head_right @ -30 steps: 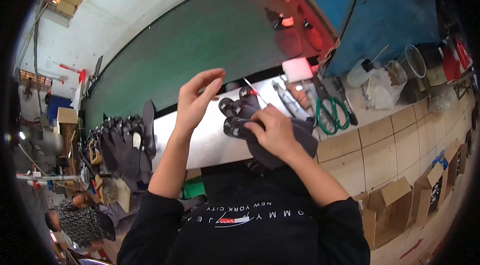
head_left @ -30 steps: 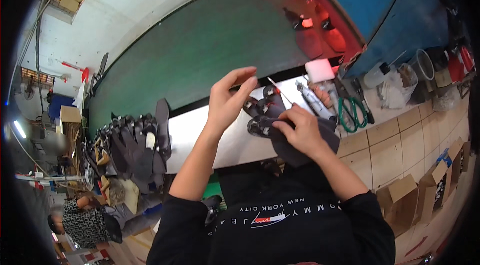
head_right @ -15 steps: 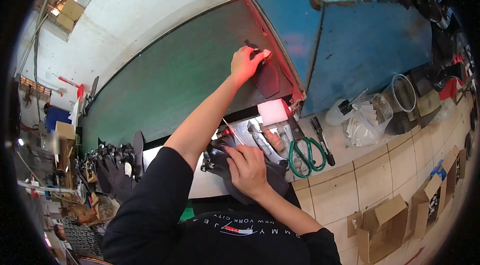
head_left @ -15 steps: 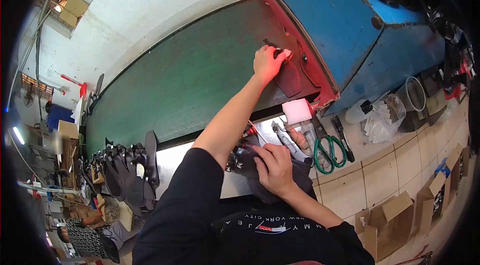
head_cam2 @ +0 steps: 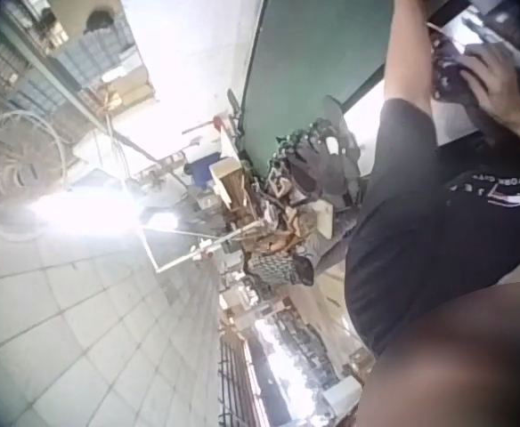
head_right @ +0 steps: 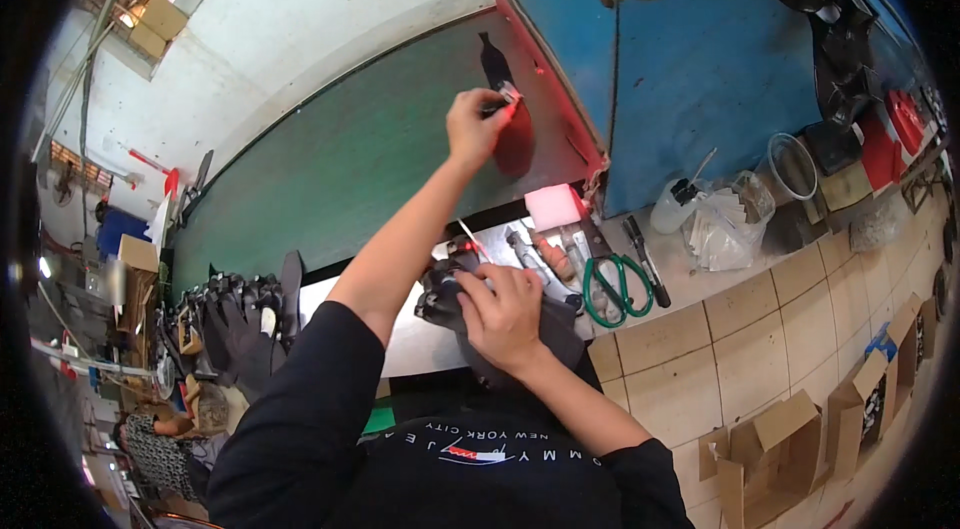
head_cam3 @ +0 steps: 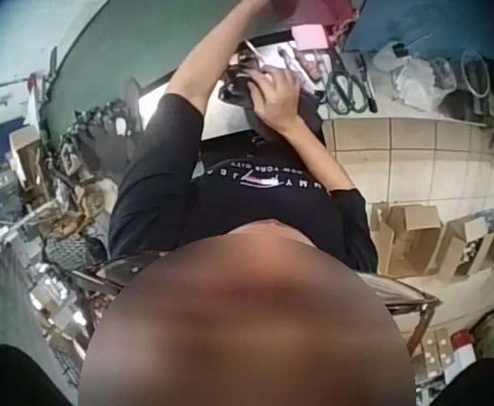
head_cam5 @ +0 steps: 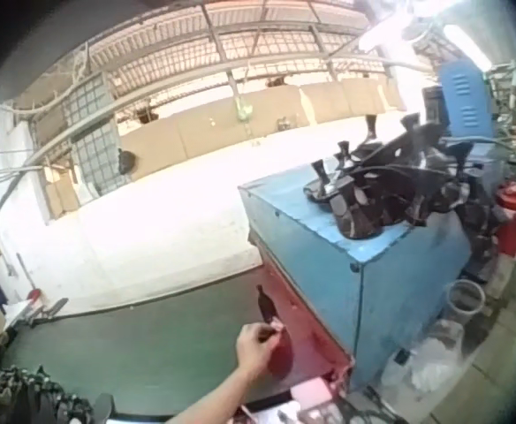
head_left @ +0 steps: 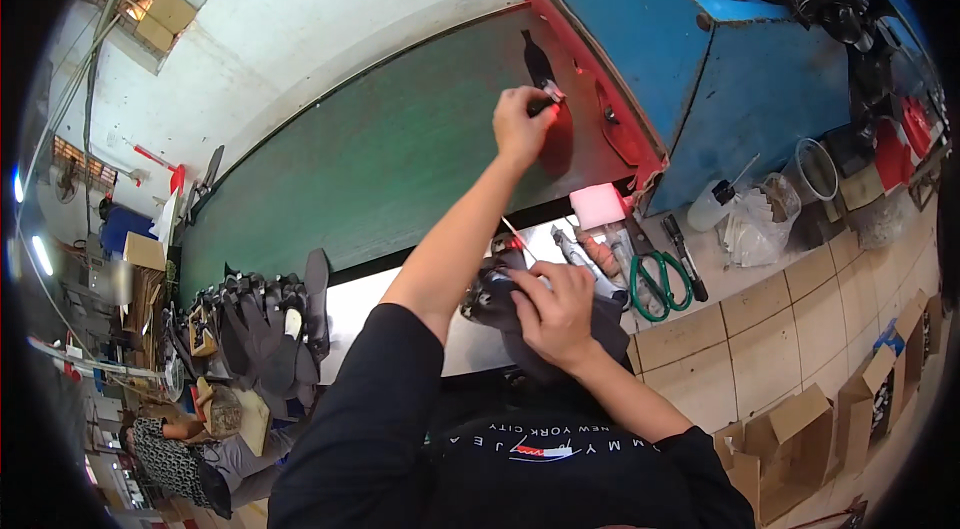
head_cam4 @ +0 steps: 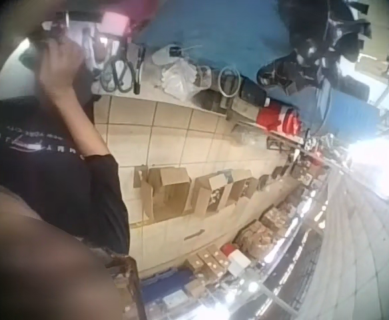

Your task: Assembling and cleaning sandal components on a production line.

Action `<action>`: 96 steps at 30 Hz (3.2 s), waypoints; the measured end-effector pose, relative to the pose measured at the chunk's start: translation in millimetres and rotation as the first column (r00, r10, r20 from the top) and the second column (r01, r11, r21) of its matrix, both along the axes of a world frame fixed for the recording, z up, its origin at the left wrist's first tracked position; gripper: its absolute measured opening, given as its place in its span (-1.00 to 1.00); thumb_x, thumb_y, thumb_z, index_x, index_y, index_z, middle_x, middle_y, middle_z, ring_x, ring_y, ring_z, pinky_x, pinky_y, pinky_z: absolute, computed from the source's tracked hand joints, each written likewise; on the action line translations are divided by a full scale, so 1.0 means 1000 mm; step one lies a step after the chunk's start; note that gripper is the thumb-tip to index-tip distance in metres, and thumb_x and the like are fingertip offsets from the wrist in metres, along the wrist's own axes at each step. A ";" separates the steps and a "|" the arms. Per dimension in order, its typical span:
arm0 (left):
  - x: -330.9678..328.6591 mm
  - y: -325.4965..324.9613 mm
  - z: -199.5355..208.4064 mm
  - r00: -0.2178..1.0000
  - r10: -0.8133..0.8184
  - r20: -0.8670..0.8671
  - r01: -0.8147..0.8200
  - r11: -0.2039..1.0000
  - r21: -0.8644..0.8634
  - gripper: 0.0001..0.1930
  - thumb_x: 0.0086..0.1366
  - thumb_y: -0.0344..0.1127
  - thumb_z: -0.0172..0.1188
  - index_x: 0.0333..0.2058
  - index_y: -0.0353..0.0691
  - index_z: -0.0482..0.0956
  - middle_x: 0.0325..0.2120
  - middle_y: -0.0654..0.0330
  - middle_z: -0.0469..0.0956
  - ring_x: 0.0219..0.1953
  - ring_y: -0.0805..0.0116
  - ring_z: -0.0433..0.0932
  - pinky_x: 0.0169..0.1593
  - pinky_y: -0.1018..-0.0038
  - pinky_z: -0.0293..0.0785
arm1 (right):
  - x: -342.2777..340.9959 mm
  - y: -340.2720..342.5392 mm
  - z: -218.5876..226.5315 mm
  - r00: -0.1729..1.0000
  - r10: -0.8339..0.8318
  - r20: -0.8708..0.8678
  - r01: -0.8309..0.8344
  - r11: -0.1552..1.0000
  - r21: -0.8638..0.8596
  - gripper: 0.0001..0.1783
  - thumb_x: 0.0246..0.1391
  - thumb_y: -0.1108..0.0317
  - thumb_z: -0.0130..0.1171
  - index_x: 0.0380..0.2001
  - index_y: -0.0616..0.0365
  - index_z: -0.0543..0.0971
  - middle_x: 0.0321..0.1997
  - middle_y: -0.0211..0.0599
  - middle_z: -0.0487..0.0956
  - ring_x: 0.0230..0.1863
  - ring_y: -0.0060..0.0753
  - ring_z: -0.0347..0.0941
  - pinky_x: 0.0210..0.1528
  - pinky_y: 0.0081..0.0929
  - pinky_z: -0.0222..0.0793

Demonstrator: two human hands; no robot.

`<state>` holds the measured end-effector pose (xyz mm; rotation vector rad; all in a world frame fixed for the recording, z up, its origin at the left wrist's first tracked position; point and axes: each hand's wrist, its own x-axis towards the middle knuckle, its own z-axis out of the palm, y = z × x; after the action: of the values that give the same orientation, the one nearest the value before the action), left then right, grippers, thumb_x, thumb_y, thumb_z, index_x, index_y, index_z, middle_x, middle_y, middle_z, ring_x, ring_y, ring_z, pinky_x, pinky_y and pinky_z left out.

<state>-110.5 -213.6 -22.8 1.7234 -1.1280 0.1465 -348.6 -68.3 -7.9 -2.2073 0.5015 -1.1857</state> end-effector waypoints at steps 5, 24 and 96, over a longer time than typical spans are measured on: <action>-0.023 0.106 0.100 0.714 -0.311 -0.627 0.199 0.949 -0.244 -0.77 0.13 -0.45 0.34 -0.22 -0.35 0.60 -0.33 0.24 0.60 -0.25 0.52 0.54 -0.14 0.54 0.48 | -0.024 -0.022 0.034 0.959 -0.054 0.278 -0.045 0.939 0.340 -0.95 0.04 0.47 0.18 -0.41 0.19 0.52 -0.21 -0.23 0.54 -0.24 -0.23 0.46 -0.08 -0.39 0.33; -0.108 0.381 0.047 0.123 -0.396 -0.910 0.171 0.912 -0.374 -0.67 0.20 -0.55 0.18 -0.02 -0.34 0.51 0.00 -0.07 0.50 -0.07 0.24 0.58 -0.13 0.40 0.65 | -0.030 0.069 0.069 0.875 0.480 0.061 -0.407 0.662 0.630 -0.41 -0.23 0.56 0.36 0.01 0.26 0.52 -0.13 -0.18 0.61 -0.12 -0.46 0.51 -0.01 -0.53 0.36; -0.131 0.370 0.064 0.269 0.000 -0.963 0.298 0.951 0.083 -0.59 0.14 -0.64 0.08 0.01 -0.34 0.55 -0.05 0.02 0.58 -0.19 0.41 0.62 -0.28 0.61 0.65 | -0.035 0.069 0.038 0.742 0.630 -0.228 -0.547 0.767 0.336 -0.64 -0.29 0.47 0.41 -0.28 0.14 0.64 -0.38 -0.28 0.47 -0.39 -0.26 0.44 -0.37 -0.42 0.34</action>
<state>-241.8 156.5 41.0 1.4365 -0.3204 -1.1297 -384.0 0.6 29.6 -2.1041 0.0342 -0.3860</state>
